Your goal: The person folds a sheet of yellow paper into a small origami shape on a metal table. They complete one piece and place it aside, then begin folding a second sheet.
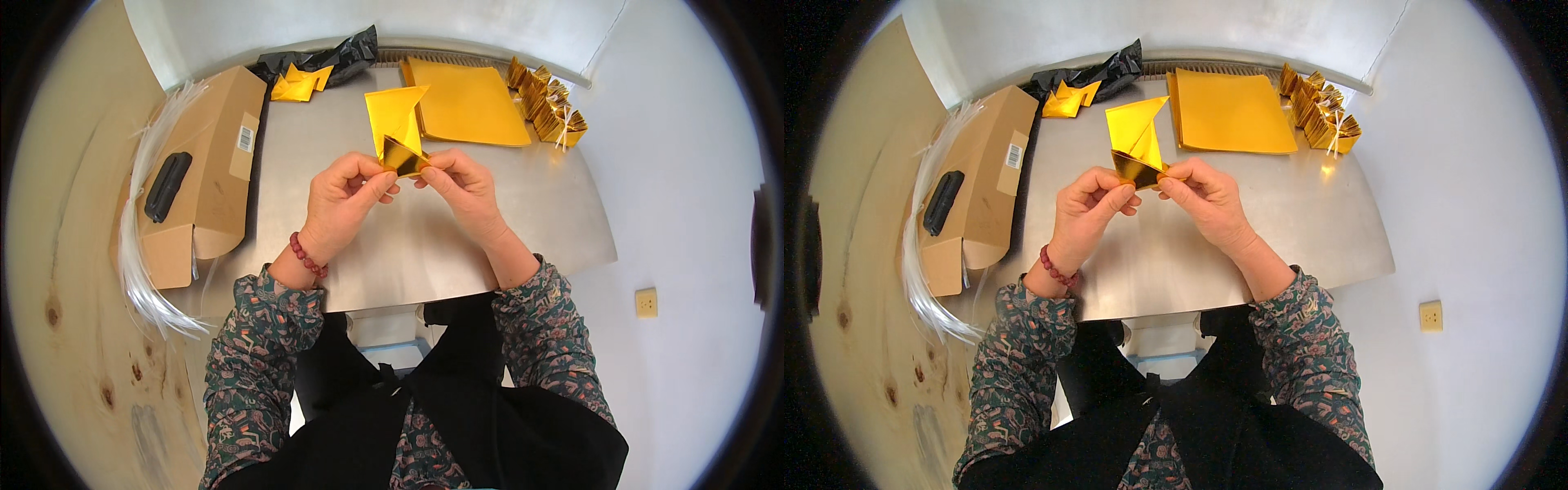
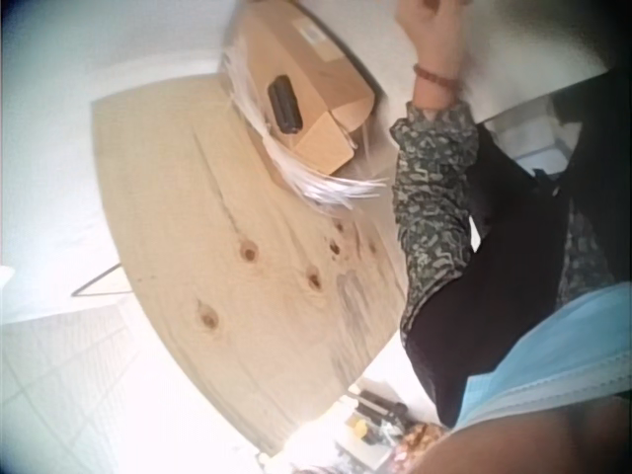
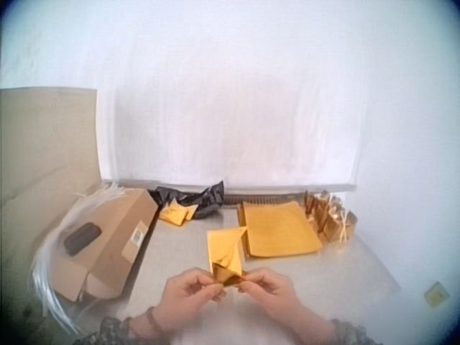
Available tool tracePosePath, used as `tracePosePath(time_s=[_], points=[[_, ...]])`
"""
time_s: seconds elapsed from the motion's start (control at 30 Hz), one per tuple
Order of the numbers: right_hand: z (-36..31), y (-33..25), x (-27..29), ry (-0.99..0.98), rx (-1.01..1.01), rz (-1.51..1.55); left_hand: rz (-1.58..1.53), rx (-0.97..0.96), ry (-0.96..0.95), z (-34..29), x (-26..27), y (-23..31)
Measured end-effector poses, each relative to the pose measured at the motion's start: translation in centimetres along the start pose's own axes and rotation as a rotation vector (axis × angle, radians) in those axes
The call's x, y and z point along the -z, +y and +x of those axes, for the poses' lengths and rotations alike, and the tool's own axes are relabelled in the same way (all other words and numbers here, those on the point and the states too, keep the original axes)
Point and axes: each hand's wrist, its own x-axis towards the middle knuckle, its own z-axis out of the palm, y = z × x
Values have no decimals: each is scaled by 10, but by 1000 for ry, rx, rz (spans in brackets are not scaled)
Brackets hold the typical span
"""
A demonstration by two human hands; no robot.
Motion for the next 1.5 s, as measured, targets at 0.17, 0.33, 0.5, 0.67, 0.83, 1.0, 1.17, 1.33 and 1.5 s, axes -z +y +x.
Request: tracePosePath(time_s=[0.17,0.33,0.5,0.67,0.83,1.0,1.17,1.33,1.5], points=[[2,1,-1,-5,-59,-38,-50,153,12,-1,1,-1],[4,4,0,-43,-114,-50,33,229,61,2,1,2],[4,5,3,-48,-150,-63,38,335,122,0,-2,10],[4,2,3,-62,-157,-31,-89,464,12,3,4,17],[2,-3,0,-13,-178,7,-99,468,-11,1,2,15],[2,-5,1,-71,-216,-45,13,398,16,-1,3,16],[1,-5,0,-54,-216,-8,23,421,12,4,10,15],[1,-7,0,-30,-214,1,-117,433,36,1,8,15],[0,-7,1,-38,-223,17,-160,441,26,0,7,17]])
